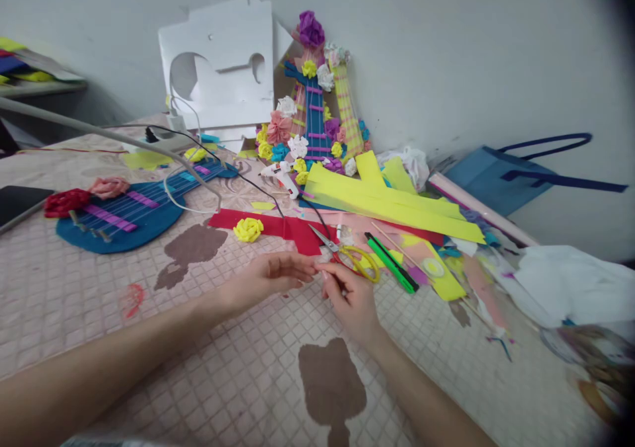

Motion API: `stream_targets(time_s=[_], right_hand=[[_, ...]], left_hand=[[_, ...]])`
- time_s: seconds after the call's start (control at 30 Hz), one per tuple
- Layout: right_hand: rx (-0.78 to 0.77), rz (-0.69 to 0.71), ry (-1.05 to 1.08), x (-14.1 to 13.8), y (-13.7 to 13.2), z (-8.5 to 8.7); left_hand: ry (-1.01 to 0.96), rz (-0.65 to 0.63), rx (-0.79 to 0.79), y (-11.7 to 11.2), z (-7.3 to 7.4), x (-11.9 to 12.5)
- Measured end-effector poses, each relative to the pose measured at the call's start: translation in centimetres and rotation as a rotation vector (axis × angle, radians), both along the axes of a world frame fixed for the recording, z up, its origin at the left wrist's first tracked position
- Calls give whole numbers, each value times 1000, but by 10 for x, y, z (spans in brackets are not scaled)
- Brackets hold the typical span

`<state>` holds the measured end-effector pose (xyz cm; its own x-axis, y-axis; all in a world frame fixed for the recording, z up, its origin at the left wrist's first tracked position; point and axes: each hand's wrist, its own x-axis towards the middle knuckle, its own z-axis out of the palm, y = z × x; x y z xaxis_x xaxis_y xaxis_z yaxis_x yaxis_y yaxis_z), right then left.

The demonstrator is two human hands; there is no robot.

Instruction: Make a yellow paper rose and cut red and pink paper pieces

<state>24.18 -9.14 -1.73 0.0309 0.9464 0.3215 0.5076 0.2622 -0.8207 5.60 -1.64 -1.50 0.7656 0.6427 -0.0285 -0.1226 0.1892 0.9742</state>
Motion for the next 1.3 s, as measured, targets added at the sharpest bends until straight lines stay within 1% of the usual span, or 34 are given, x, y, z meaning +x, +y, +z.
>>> stream_targets(time_s=[0.07,0.17,0.23,0.33,0.43,0.5,0.57,0.6,0.63,0.67,0.7,0.77,0.8,0.87,0.9,0.97,1.03,1.17,1.3], right_hand=[[-10,-17,-31,2,2,-1],[35,-49,-135,6,9,0],[89,-46,-281,9,16,2],[105,29,-587,8,31,5],[64,126,-863,2,45,6],[61,154,-993,-2,54,6],[88,156,-1079,-4,61,5],[104,153,-1098,-4,64,4],[120,152,-1098,-3,66,4],[132,152,-1081,-2,66,3],[141,152,-1051,-2,66,4],[149,151,-971,-2,60,5],[152,155,-933,-2,55,6],[155,183,-875,-5,43,8],[151,206,-854,-7,36,9],[124,244,-800,-9,24,7],[79,244,-715,-8,15,2],[22,231,-545,0,11,-8],[18,293,-469,7,16,-11]], left_hand=[[117,24,27,0,-1,0],[224,-21,136,1,-4,0],[262,-49,228,1,-6,0],[281,-62,300,3,-6,-1],[250,-73,287,6,-8,-2],[235,-61,244,9,-10,-3],[238,-9,203,12,-11,-3],[249,34,207,13,-12,-4],[272,87,241,14,-11,-4],[303,148,308,15,-10,-5],[340,213,408,15,-9,-5],[406,336,676,14,-6,-6],[429,378,811,12,-5,-6],[453,388,1010,9,-4,-5],[465,357,1065,6,-4,-4],[496,267,1092,2,-7,-3],[514,209,1055,-3,-10,-3],[500,232,956,-9,-17,-10],[531,263,918,-11,-17,-14]])
